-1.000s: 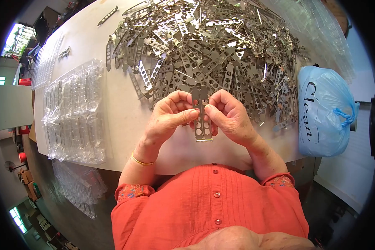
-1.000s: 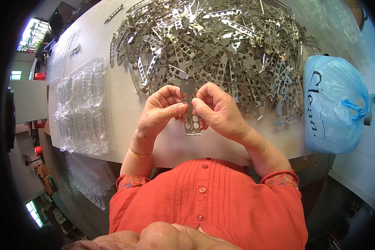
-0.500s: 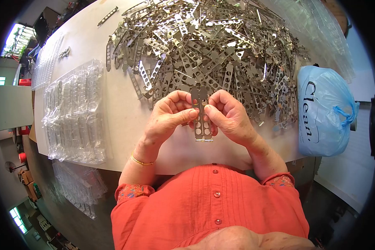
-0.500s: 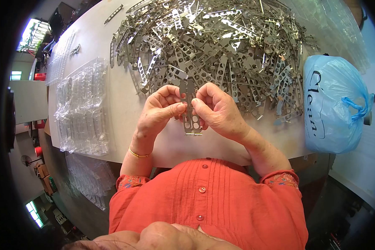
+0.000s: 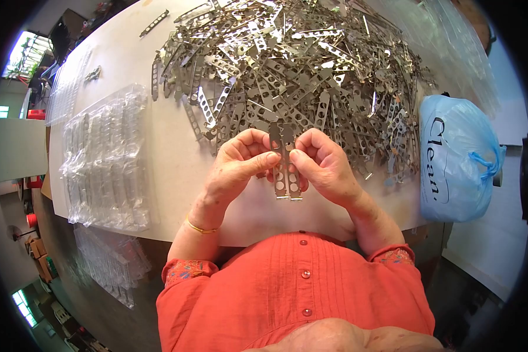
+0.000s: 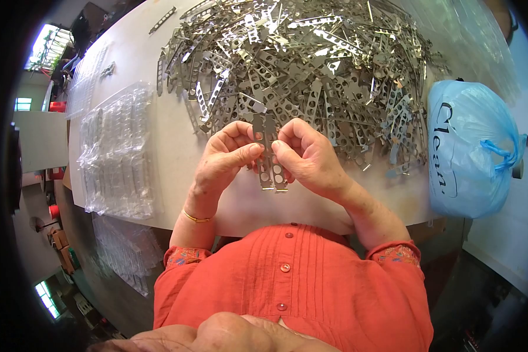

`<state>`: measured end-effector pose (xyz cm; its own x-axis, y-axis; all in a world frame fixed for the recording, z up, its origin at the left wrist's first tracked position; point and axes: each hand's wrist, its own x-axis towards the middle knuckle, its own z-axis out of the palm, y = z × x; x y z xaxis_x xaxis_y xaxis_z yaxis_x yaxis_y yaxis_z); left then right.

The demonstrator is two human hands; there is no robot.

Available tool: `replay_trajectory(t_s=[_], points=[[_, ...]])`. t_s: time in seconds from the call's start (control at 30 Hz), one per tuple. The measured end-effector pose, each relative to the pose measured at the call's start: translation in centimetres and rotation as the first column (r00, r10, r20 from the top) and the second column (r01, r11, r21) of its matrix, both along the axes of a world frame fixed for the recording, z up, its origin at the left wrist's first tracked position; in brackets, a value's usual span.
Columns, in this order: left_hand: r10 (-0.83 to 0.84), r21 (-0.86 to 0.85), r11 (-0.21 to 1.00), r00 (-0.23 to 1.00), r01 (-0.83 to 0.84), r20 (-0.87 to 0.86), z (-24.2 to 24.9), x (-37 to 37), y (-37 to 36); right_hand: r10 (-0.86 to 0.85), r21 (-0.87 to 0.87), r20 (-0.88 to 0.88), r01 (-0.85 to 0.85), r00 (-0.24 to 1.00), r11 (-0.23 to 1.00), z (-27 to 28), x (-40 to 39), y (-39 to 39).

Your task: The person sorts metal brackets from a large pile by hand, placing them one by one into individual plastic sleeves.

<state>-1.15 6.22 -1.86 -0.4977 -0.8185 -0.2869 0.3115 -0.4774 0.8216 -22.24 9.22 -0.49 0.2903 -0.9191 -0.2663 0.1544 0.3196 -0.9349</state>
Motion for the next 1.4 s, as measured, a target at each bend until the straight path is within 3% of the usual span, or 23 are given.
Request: replay_trajectory(t_s=[0.57,0.7,1.1,1.4], points=[[-0.029,-0.005,1.0,0.983,0.028,-0.184,0.0,0.1,0.1,-0.09,-0.05,0.087,0.095,0.992,0.994,0.1,0.0,0.1],[-0.037,-0.066,0.997,0.996,0.032,-0.086,-0.8,0.3,-0.1,-0.062,-0.068,0.11,0.07,0.992,0.995,0.1,0.1,0.2],[-0.06,-0.099,0.993,0.998,0.057,-0.027,-0.3,0.2,0.1,-0.002,-0.103,0.077,0.01,0.997,0.995,-0.4,0.6,0.3],[-0.038,-0.135,0.991,0.991,0.021,-0.126,-0.6,0.1,0.2,0.002,-0.143,0.012,0.0,1.0,0.99,-0.6,0.7,0.2]])
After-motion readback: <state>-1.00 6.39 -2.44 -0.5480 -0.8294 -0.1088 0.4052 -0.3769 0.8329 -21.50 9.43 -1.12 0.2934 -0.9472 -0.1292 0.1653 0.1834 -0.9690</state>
